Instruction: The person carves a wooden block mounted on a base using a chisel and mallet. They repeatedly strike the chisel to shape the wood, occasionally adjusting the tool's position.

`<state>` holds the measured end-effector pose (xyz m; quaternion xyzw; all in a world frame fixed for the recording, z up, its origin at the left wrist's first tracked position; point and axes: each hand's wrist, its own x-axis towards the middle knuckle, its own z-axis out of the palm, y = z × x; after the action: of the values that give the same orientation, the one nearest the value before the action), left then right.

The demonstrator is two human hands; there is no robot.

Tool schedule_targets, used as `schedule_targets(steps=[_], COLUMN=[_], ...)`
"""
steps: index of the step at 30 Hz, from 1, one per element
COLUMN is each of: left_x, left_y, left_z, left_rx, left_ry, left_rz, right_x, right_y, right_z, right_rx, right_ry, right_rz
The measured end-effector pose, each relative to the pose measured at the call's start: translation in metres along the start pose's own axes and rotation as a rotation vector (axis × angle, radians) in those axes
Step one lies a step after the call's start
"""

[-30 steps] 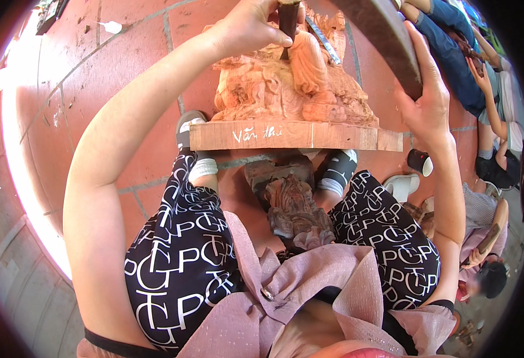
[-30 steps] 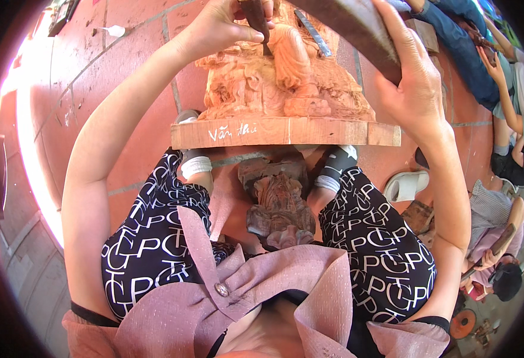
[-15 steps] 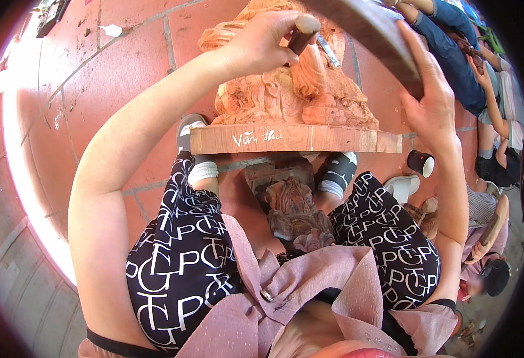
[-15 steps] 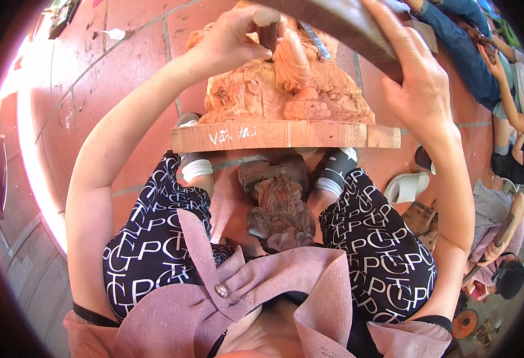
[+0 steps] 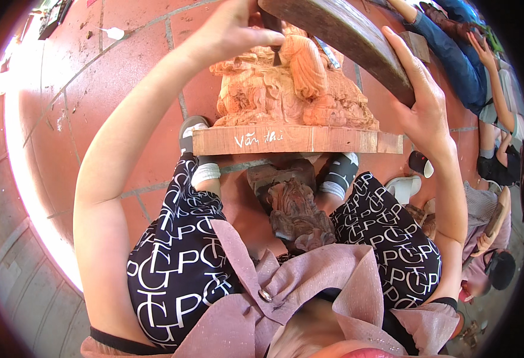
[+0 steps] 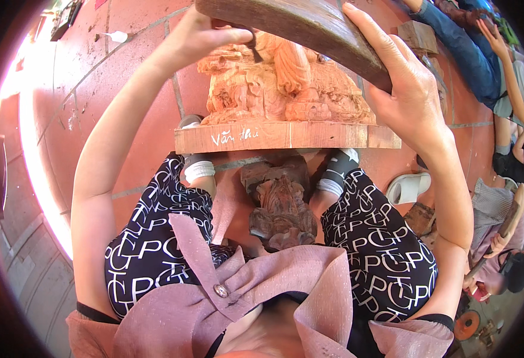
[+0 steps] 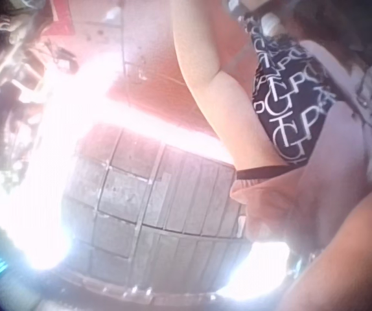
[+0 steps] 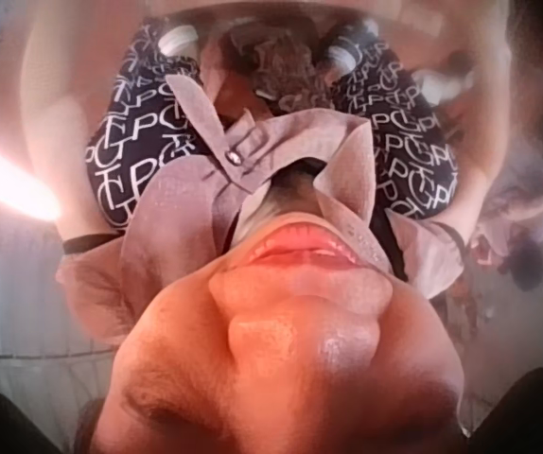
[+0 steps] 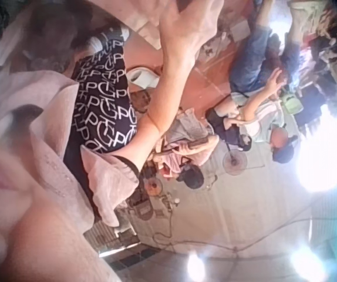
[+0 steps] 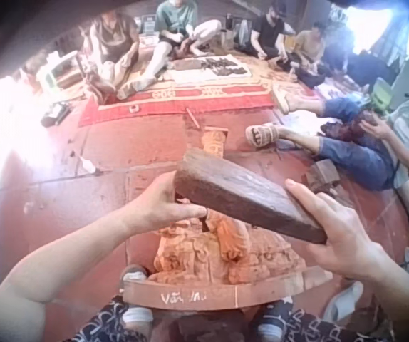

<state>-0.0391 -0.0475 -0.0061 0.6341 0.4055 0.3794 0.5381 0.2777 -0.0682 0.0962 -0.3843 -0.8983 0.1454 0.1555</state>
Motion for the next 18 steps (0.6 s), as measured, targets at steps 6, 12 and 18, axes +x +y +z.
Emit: schedule_targets(steps=[6, 12, 18], left_x=[0.008, 0.011, 0.025], left_y=[0.007, -0.020, -0.038], left_z=[0.024, 0.037, 0.043], left_rx=[0.595, 0.231, 0.257], left_ry=[-0.107, -0.026, 0.039], left_rz=[-0.173, 0.232, 0.281], right_x=[-0.004, -0.009, -0.004], right_y=[-0.002, 0.008, 0.013], right_z=[0.001, 0.006, -0.005], right_rx=[0.021, 0.172, -0.245], right_ry=[0.014, 0.237, 0.027], right_rz=[-0.009, -0.027, 0.011])
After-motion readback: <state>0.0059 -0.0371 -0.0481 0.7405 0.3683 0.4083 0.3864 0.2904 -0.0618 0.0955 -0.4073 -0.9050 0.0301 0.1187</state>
